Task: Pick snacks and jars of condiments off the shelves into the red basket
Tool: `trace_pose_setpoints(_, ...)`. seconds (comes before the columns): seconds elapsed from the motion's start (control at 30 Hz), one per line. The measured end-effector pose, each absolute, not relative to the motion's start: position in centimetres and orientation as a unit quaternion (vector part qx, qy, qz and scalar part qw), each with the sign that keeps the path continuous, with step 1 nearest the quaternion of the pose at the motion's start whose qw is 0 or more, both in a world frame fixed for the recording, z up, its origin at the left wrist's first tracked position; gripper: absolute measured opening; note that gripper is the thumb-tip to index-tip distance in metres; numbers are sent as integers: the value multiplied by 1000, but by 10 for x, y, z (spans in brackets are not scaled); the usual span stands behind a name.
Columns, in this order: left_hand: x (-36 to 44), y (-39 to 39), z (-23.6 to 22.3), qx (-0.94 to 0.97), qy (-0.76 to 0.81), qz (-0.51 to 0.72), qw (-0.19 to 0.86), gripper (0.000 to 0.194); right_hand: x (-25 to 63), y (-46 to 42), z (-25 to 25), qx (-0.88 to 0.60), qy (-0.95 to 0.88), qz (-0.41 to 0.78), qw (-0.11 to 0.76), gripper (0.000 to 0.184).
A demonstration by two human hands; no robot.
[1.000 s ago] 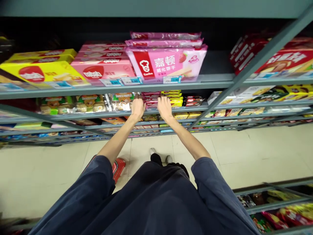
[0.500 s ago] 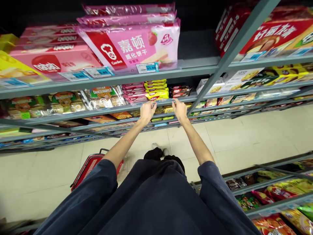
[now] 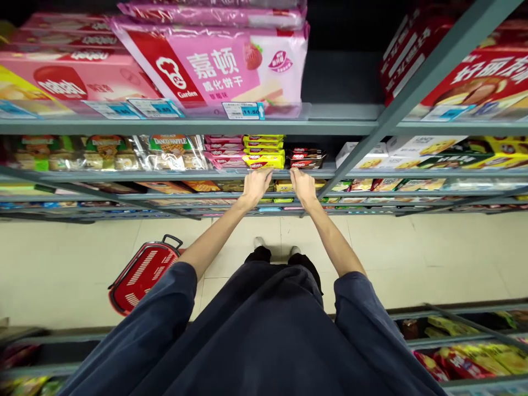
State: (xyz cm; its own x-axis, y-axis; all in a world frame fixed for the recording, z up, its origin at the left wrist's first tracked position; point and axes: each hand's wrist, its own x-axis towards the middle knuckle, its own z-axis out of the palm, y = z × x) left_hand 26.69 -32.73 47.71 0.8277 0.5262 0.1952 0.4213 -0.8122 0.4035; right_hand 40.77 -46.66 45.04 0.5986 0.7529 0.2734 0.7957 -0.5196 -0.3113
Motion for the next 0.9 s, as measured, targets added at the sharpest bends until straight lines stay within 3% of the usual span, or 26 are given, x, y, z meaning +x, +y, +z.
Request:
trace_pose_setpoints(0.33,305,-377,497,955,284,85,30,37,452,-496,441,-834,-510,-77,193,50)
trace_pose_setpoints(0.9,351,-403,484,950,291,101,51,38,485,-535,447,-843,-478,-53,240,39)
